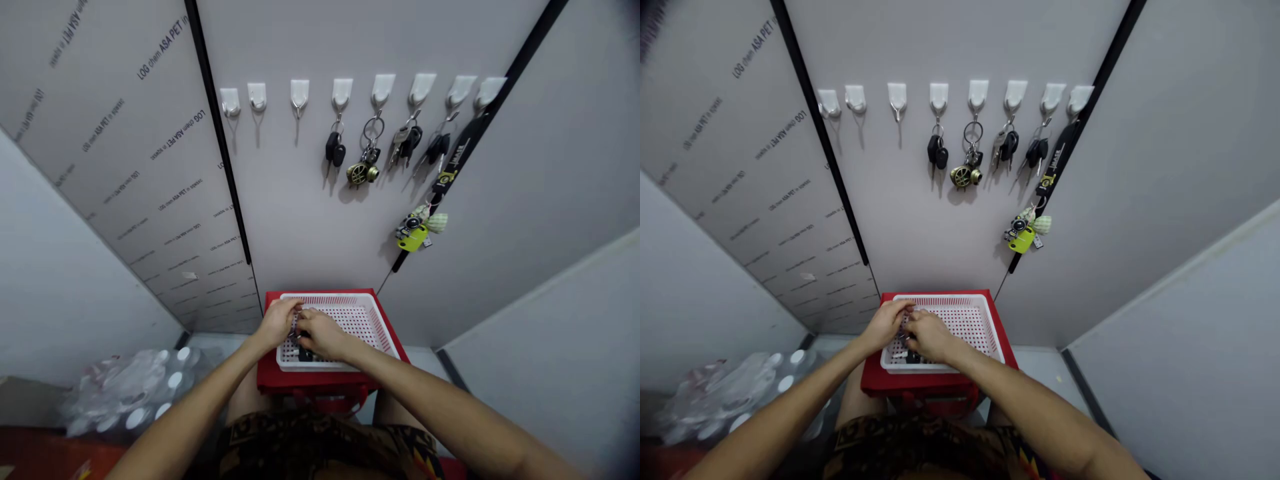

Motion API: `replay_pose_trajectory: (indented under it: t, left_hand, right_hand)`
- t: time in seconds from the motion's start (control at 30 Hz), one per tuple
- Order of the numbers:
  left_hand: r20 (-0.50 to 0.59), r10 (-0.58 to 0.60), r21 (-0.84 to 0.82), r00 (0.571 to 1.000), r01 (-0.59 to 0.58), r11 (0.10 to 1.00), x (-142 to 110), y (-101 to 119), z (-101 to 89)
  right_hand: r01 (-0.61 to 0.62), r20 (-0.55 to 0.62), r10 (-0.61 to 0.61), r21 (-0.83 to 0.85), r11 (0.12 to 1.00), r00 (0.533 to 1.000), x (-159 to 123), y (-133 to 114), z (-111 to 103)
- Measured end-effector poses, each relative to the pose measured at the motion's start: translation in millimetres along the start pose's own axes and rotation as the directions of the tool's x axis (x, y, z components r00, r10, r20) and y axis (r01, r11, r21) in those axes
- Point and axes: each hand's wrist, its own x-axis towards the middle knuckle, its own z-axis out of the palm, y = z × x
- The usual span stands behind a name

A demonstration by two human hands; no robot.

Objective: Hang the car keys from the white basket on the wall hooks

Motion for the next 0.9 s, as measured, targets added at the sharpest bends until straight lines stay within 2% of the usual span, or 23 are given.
replay_pose_trajectory:
  t: [0.07,0.13,0.2,0.27,0.33,0.4,0.47,0.53,0.63,0.8,0.9]
  left_hand:
    - [0.017,-0.014,-0.003,1.000,0.014,1.000,-1.2,1.5,-1.6]
    - [0.061,-0.010,0.039,0.998,0.007,0.999,-1.8,4.3,-1.7]
    - [0.127,0.002,0.057,0.992,-0.009,0.998,-1.6,8.2,1.3]
    - [0.200,0.006,-0.013,0.980,-0.004,1.000,-0.8,12.6,7.1]
    - [0.257,-0.001,-0.132,0.967,0.036,0.991,0.6,16.4,13.5]
    - [0.265,-0.033,-0.195,0.964,0.087,0.977,2.7,19.4,16.9]
    - [0.233,-0.075,-0.178,0.970,0.118,0.977,5.6,22.7,15.0]
    - [0.180,-0.104,-0.131,0.978,0.129,0.983,9.4,28.1,8.5]
    - [0.126,-0.080,-0.058,0.989,0.088,0.994,16.7,42.8,-3.1]
    - [0.180,0.115,0.135,0.977,-0.140,0.981,33.9,85.8,-10.4]
    - [0.134,0.274,0.203,0.952,-0.297,0.933,50.0,117.9,-11.4]
  right_hand:
    - [-0.112,-0.044,0.126,0.240,0.964,0.991,-0.9,3.6,-6.7]
    - [-0.215,-0.056,0.284,0.518,0.828,0.957,-2.1,5.7,-17.9]
    - [-0.232,-0.047,0.373,0.710,0.665,0.926,-3.0,5.4,-30.6]
    - [-0.194,-0.046,0.392,0.812,0.551,0.919,-2.9,3.4,-41.5]
    - [-0.153,-0.055,0.397,0.867,0.474,0.916,-1.5,1.0,-49.1]
    - [-0.120,-0.068,0.417,0.904,0.409,0.906,0.7,-0.5,-53.8]
    - [-0.104,-0.072,0.438,0.925,0.365,0.896,2.7,-1.0,-57.1]
    - [-0.105,-0.077,0.451,0.925,0.364,0.889,3.8,-1.3,-59.9]
    - [-0.103,-0.112,0.444,0.896,0.432,0.889,4.8,-3.6,-63.2]
    - [-0.064,-0.132,0.319,0.841,0.538,0.939,18.4,-13.7,-74.8]
    - [0.023,-0.236,0.276,0.798,0.602,0.932,35.1,-22.6,-97.7]
